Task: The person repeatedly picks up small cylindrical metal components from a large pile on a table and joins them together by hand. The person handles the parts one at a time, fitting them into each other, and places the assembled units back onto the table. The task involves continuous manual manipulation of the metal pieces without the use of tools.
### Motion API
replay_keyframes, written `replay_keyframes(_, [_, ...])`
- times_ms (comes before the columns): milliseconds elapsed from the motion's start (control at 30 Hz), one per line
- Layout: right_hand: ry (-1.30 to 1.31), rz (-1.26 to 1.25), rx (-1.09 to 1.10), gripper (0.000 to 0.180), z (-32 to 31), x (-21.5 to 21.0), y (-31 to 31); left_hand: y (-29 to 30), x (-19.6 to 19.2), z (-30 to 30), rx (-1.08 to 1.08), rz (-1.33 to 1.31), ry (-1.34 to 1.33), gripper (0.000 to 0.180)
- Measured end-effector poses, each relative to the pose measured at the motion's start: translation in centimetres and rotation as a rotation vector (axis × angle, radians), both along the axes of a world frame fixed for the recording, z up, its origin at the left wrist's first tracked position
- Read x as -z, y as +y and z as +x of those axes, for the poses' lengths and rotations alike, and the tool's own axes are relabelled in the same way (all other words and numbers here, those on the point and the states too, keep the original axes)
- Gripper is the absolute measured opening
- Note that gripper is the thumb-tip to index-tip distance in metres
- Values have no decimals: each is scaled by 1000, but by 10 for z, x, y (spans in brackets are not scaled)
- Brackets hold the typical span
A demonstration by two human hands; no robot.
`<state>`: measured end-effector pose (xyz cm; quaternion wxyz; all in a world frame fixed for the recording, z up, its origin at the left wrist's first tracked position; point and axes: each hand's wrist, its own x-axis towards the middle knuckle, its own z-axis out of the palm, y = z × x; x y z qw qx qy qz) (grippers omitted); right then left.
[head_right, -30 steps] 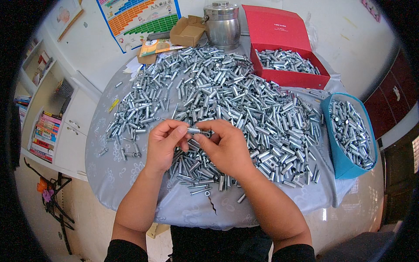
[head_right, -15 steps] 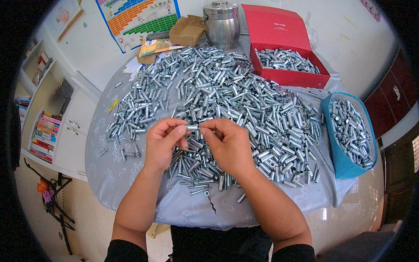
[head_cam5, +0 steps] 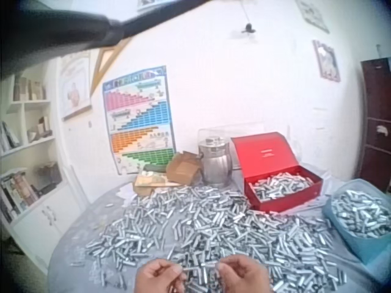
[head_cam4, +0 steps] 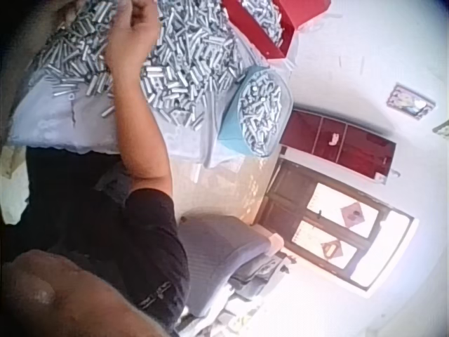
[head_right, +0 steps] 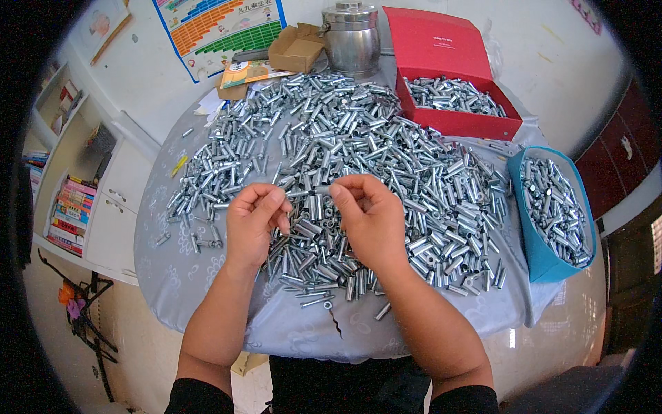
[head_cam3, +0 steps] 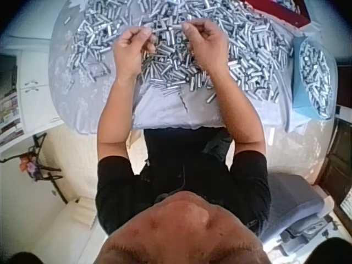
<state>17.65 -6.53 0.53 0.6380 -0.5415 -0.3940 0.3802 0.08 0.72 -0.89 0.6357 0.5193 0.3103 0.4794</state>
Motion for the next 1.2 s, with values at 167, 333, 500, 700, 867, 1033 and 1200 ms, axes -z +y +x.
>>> replay_keyframes(167, [-4,73,3,16,-7,-4,-3,-2,0,2,105,11,45,11])
replay_keyframes(333, [-96,24,-195,15,-7,9,-3,-6,-2,2,194,57,82,14])
replay_keyframes(500, [130,-67,-66,9,4,-6,-2,1,-15,-5,-156,72,234,16])
replay_keyframes(700, [315,271,252,28,12,-4,4,23,-10,-30,-356,278,477,14])
replay_keyframes(867, [234,345,272,42,7,-10,2,23,-13,-44,-247,383,857,11])
replay_keyframes(1033, [176,231,152,35,6,-6,-2,24,-23,-64,116,457,984,12])
replay_keyframes(1200, [163,208,158,31,6,-3,-1,15,-46,-79,330,567,1125,27])
